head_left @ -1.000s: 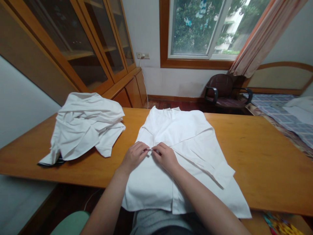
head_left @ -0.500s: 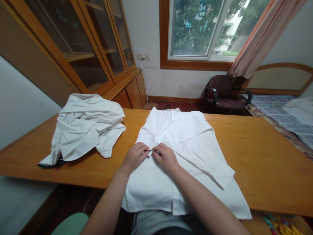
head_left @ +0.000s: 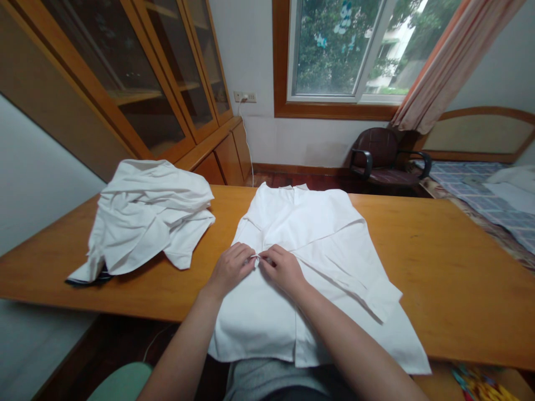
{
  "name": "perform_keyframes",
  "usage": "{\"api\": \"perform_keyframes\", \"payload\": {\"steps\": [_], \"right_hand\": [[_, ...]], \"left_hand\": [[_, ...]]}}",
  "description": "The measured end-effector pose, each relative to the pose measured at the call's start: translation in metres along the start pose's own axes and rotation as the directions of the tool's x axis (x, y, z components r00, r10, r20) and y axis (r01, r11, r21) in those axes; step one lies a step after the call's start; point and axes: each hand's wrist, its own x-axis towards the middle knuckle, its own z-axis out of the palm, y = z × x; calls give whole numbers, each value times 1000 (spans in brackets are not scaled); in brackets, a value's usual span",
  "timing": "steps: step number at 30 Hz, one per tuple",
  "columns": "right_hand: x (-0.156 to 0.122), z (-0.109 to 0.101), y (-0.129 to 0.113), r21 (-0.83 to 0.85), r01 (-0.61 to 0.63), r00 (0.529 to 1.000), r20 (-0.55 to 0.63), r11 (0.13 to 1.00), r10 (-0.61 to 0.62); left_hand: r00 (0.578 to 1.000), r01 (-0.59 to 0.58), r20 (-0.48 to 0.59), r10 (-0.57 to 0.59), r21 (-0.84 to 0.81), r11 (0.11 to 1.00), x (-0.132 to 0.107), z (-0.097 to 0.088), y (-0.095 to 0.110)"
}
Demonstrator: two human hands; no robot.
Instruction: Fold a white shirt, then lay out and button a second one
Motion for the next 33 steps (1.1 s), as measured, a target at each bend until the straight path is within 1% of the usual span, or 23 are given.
{"api": "perform_keyframes", "payload": {"steps": [5,10,12,19,27,33], "right_hand": [[0,-1,-1,9,1,1000,-3,1000,-1],[0,-2,-1,-1,-2,1000,-5,1000,2],[0,-2,0,-8,0,1000,-4,1000,0],[0,1,2,-1,3,1000,-19,1000,-3],[-1,0,1,-28,8,1000,28,1000,-8],[0,1,2,-31,-2,1000,10,1000,2]], "left_hand": [[1000,-22,-3,23,70,997,-1,1,0],[997,-19,-74,26,95,995,-1,0,1],[995,-31,-86,41,107,994,-1,-1,2],[997,-47,-54,54,130,990,-1,-4,1],[997,-48,-53,56,138,989,-2,-3,0],[996,-49,-70,58,132,990,-2,-4,2]]}}
